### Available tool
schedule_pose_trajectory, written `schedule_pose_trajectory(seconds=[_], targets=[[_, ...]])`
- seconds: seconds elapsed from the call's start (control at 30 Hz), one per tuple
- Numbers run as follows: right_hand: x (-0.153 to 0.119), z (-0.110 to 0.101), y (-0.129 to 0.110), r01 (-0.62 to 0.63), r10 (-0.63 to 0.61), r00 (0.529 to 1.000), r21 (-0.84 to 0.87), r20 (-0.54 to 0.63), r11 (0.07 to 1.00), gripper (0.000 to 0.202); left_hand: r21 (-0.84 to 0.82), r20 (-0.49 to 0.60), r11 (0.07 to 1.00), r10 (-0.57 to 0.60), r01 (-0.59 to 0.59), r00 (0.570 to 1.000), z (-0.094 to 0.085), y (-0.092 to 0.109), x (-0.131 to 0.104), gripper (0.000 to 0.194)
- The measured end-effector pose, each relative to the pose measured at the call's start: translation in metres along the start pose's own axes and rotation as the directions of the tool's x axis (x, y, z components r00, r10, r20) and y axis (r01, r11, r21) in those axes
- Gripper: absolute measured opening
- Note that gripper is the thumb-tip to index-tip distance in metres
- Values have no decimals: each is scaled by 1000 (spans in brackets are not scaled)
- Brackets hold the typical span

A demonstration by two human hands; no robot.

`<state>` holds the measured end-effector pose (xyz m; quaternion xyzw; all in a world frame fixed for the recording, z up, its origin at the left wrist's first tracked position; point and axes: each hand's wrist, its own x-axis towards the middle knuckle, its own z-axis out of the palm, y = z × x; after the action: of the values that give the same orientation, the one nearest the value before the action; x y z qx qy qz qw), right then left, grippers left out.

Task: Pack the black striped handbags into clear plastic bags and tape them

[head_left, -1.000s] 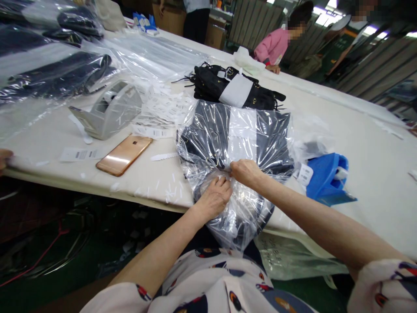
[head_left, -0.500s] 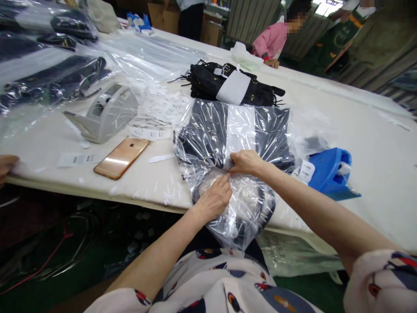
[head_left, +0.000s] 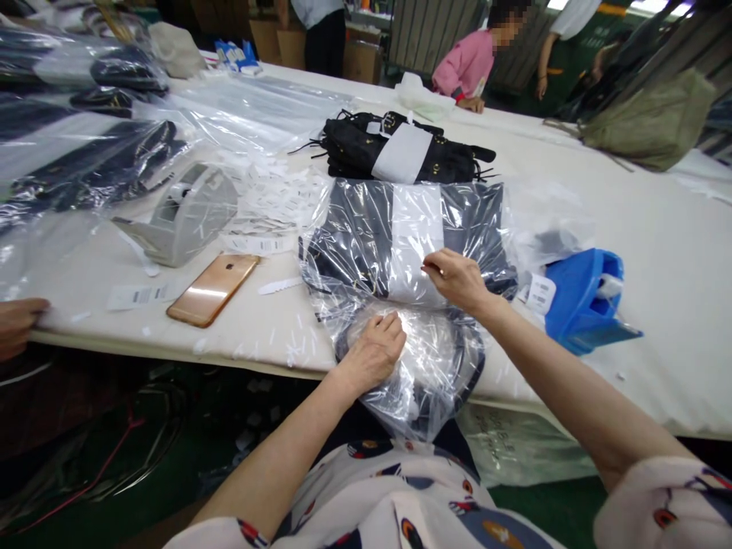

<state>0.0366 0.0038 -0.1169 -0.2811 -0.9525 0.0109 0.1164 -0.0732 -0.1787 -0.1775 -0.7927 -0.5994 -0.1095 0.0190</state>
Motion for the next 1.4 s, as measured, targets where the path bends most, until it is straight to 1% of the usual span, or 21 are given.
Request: schedule_pose_trajectory(seconds=[0.03,0.1,0.13,0.17,0.23,0.3,0.4,0.47,0.53,0.6,0.73,0.8,0.87,0.93,1.0,1.1,1.17,1.23,1.3,1.33,1.4], targets=[[-12,2,-5,77,-77,997,-1,-30,997,24,-1,2,1000,0,0,1000,0,0,0,26],[-33,9,-13,239,-240,971,7,21,971,28,-7,11,1000,-5,5,1000,0,1,1,26],[-41,13,-15,278,-278,959,2,51,960,29,-15,15,1000,-10,10,1000,0,0,1,26],[-48,15,-17,275,-274,960,-13,57,961,30,-30,15,999,-16,17,1000,0,0,1,26],[-59,17,-19,202,-202,979,-40,6,978,32,-87,-1,996,-33,33,999,0,-1,1,26],[-68,17,-24,184,-184,982,-12,-33,983,32,-174,-26,983,-67,61,997,3,-4,1,25],[-80,19,-34,229,-233,972,105,34,968,31,-299,-53,948,-131,110,990,8,-8,4,26],[-85,24,-40,200,-216,972,161,90,966,30,-345,-62,931,-149,119,987,10,-11,7,27],[-86,29,-42,168,-191,974,181,121,969,31,-359,-69,926,-149,115,986,8,-12,10,28],[-86,32,-42,155,-183,973,187,144,970,31,-341,-96,933,-156,115,983,1,-10,11,29],[-83,33,-40,143,-174,973,196,154,970,30,-230,-191,967,-152,106,970,-23,6,-9,26],[-82,33,-40,127,-157,977,200,144,972,29,-189,-176,980,-101,67,979,-28,19,-27,22],[-82,33,-40,110,-141,981,216,131,970,27,-171,-137,985,-38,14,990,-26,31,-44,22],[-87,30,-42,108,-136,987,265,91,958,27,-151,-126,989,-15,-4,992,-18,39,-55,26],[-102,22,-47,82,-86,996,309,-2,947,28,-132,-134,991,-34,16,990,-9,42,-60,29],[-137,5,-63,-19,60,991,313,-121,950,30,-124,-162,992,-44,24,986,-1,41,-60,30],[-161,-1,-77,-74,114,985,278,-132,958,35,-120,-184,993,-39,16,982,1,41,-59,30],[-178,1,-88,-111,149,978,245,-143,963,31,-124,-199,992,-48,23,979,2,41,-59,30],[-183,8,-95,-108,160,967,246,-201,963,16,-132,-212,991,-56,28,976,3,41,-60,29],[-183,12,-96,-86,151,958,260,-242,962,12,-133,-223,991,-53,23,973,4,42,-60,29],[-177,18,-98,-14,110,940,285,-323,959,16,-121,-246,993,-30,1,969,6,42,-60,29]])
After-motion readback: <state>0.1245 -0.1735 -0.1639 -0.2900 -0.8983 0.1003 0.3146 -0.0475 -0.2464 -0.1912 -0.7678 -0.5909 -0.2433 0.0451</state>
